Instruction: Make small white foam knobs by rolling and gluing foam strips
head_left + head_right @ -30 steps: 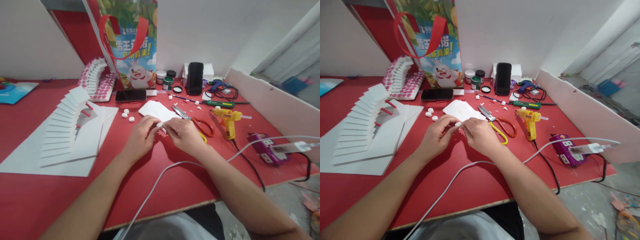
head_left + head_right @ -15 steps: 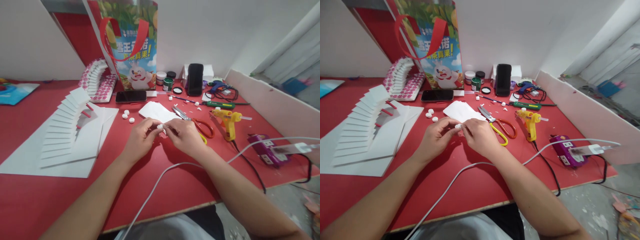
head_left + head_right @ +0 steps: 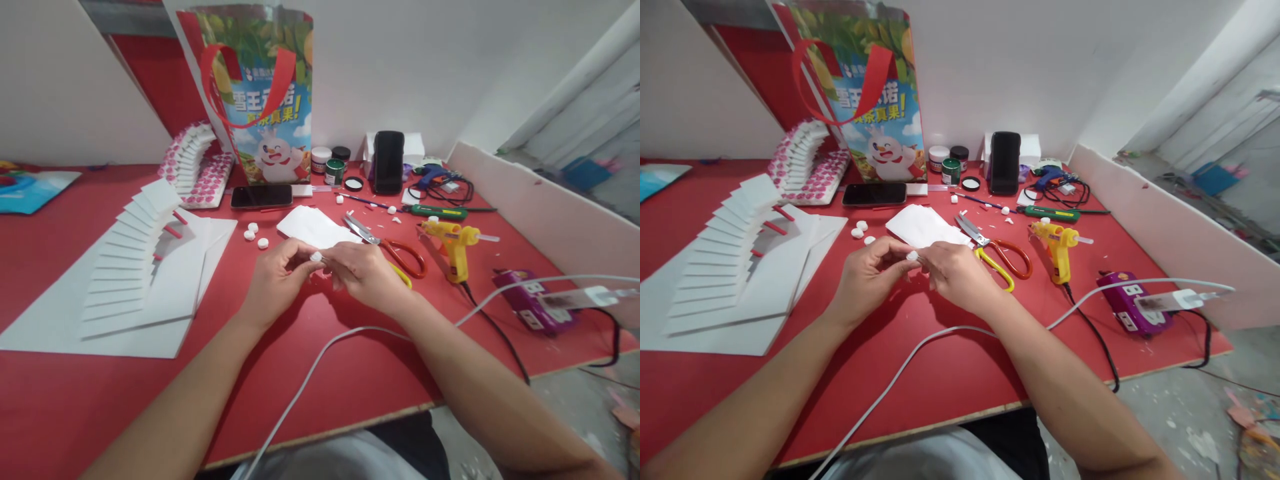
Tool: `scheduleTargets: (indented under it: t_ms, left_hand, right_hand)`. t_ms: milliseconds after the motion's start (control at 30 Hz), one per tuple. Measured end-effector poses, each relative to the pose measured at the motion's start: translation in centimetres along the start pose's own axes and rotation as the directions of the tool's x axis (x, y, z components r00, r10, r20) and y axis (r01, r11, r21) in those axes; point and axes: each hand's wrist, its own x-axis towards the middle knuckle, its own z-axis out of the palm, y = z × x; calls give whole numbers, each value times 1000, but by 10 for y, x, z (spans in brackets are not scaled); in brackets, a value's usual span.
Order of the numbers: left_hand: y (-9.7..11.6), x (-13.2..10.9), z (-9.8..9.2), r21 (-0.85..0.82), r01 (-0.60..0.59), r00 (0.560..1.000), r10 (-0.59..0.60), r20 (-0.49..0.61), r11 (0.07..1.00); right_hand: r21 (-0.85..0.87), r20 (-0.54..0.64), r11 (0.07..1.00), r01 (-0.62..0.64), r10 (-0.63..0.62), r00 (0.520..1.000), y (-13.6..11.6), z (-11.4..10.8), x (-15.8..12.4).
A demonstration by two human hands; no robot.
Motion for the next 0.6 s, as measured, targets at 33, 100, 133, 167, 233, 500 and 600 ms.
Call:
scheduleTargets:
  t_ms: [33, 100, 133, 167, 233, 500, 600]
  left_hand:
    - [0, 0, 0, 14, -17, 1000, 17, 4, 1000]
    - [0, 1, -1, 73, -85, 996, 85, 13, 994]
    - [0, 2, -1, 105, -124, 992, 123, 17, 987]
    - [1, 2, -1, 132, -156, 988, 155, 21, 979]
    - [1, 3, -2, 160, -188, 982, 184, 37, 969]
    - [7, 4, -1, 122, -101, 994, 95, 58, 987]
    - [5, 4, 3, -145, 135, 990, -128, 58, 980]
  right_hand:
    - [-6, -11, 1000, -4, 4, 1000, 0, 1, 0]
    - [-24, -35, 1000, -13, 12, 999, 0, 3, -1]
    - [-34, -41, 999, -17, 16, 999, 1, 4, -1]
    - [-43, -45, 999, -21, 19, 999, 1, 4, -1]
    - [-66, -61, 997, -26, 22, 998, 2, 4, -1]
    - [62, -82, 973, -222, 226, 971, -5, 0, 3]
    - [338, -13, 857, -389, 418, 908, -7, -6, 5]
